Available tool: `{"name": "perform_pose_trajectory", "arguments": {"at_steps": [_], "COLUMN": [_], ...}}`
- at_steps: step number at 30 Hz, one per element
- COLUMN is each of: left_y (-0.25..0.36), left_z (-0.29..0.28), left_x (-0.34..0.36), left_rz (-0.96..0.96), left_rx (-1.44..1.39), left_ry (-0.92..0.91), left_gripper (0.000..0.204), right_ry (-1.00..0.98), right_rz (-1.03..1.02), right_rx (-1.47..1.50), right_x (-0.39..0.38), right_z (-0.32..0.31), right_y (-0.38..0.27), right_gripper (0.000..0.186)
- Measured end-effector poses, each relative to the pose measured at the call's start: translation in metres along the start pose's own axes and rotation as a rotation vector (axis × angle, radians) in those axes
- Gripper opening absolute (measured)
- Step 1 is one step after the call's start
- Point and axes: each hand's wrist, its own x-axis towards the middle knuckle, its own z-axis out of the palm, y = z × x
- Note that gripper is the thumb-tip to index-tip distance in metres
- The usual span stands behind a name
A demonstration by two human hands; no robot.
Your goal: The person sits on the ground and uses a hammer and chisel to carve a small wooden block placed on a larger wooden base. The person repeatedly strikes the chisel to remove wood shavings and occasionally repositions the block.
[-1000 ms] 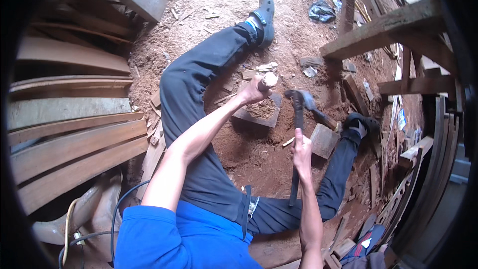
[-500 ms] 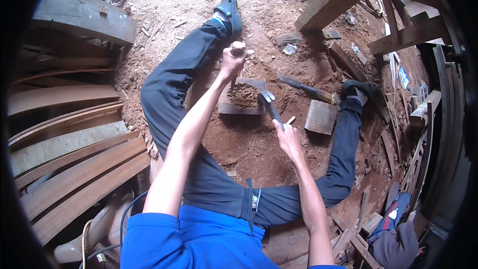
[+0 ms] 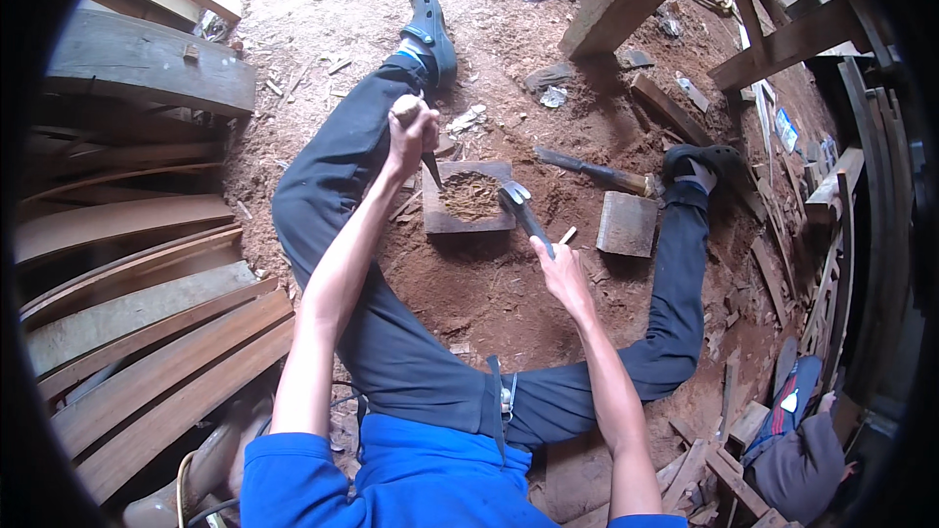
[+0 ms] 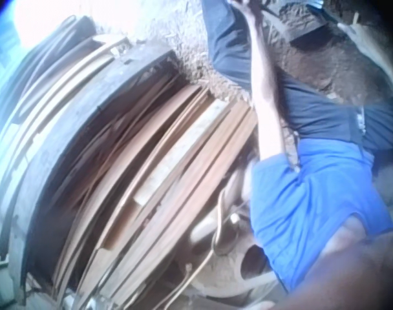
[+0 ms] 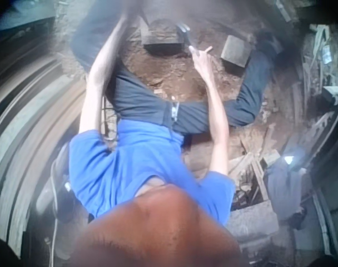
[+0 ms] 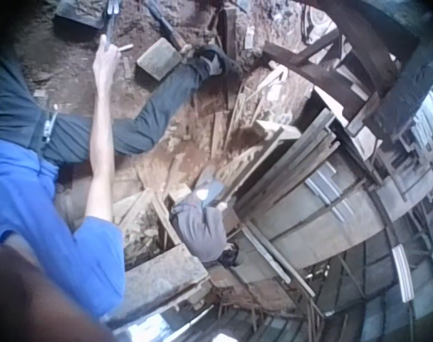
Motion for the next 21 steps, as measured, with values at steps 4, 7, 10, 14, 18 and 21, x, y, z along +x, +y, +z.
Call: {"name": "perform_pose_trajectory", "arguments": {"at_steps": [4, 7, 10, 14, 18, 21], "left_y": [-0.009, -0.014, -0.016, -0.023, -0.032, -0.030], "left_z": [0.010, 0.012, 0.010, 0.006, 0.004, 0.011], "left_x": [-0.017, -0.021, -0.021, -0.021, -0.020, -0.025], "left_rz": [0.003, 0.012, 0.026, 0.052, 0.143, 0.053], "left_rx": [0.053, 0.122, 0.106, 0.092, 0.326, 0.390], "left_ry": [-0.037, -0.098, -0.159, -0.137, -0.198, -0.081], "left_gripper": [0.011, 0.008, 0.010, 0.011, 0.002, 0.011], "right_ry": [0.021, 0.049, 0.052, 0.070, -0.010, -0.060], "right_rz": [-0.034, -0.052, -0.054, -0.054, 0.007, 0.054], "right_rx": [-0.006, 0.002, 0.001, 0.024, -0.014, 0.154], "right_x": [0.000, 0.000, 0.000, 0.000, 0.010, 0.014], "right_z": [0.001, 0.003, 0.005, 0.007, 0.007, -0.003], "right_y": [0.003, 0.006, 0.005, 0.010, 0.019, 0.013], "right_gripper": [0.069, 0.068, 0.069, 0.072, 0.069, 0.068]}}
